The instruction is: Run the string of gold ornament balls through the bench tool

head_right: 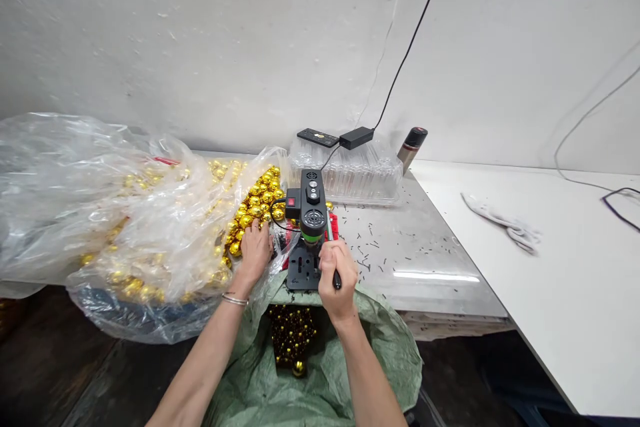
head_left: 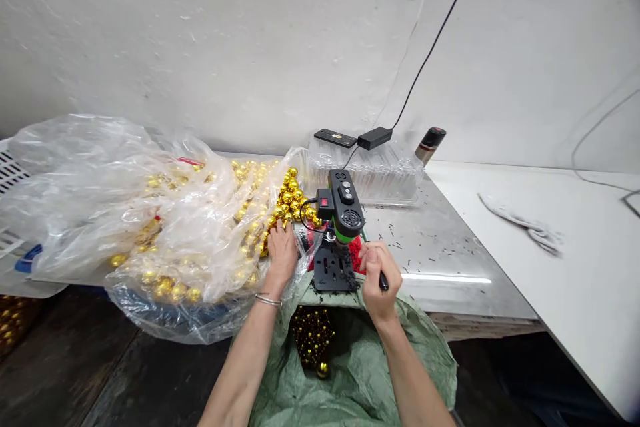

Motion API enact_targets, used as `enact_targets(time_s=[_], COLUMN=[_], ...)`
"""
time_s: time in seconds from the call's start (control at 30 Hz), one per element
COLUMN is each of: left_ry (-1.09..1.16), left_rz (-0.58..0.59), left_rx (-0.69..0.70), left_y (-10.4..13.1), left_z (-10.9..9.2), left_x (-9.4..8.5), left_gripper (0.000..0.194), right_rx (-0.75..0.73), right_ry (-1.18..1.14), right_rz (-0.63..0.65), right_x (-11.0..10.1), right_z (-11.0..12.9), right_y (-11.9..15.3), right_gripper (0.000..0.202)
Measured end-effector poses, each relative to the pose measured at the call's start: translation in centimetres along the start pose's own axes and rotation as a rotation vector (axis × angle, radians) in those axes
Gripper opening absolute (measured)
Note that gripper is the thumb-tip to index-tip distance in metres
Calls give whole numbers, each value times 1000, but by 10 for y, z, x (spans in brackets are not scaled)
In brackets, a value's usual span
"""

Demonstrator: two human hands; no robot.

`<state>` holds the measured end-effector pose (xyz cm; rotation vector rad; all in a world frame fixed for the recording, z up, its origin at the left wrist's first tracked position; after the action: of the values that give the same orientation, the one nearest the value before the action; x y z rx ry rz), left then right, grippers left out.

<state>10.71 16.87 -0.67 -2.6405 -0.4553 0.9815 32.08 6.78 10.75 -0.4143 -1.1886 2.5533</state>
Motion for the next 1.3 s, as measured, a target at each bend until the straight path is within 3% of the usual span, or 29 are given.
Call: enact_targets(time_s=[0.13,0.3,0.4,0.5,0.6,0.8,1.0,1.17,1.3], left_ry=[40,113,247,520,626,266,165,108,38], left_rz=[42,75,189,362,417,366,321,183,147], left_rx=[-3,-48,-114,-183,-195,20,203,233,208], left_y=[-15,-10,7,35,56,60,62,71,72], left_z=[14,10,-2,-17,-28,-38,-47,-48,-48], left_x=[7,-2,1,19,37,43,43,46,47], left_gripper=[22,21,32,48,47,38,33,32,29], right_rx=[-3,-9,-11,-19,-16,-20,-41,-51,-59], right_ry=[15,24,25,20,22,43,43,49,57], right_rz=[-8,9,17,18,26,46,41,42,48], right_x=[0,0,0,0,-1,-1,-1,-1,-1], right_z=[-2,-1,0,1,0,1,2,3,4], right_y=[2,2,0,0,0,0,0,0,0], right_gripper=[32,33,33,32,31,31,30,29,29])
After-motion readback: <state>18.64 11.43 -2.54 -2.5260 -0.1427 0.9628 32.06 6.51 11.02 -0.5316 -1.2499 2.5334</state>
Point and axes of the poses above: each hand's wrist, its own y-axis away from the middle knuckle, its own x-axis out of the palm, z = x × y, the point moved 6 cm from there along -y, towards the middle knuckle, and after that the axes turned 1 degree about z, right-handed, at the moved point
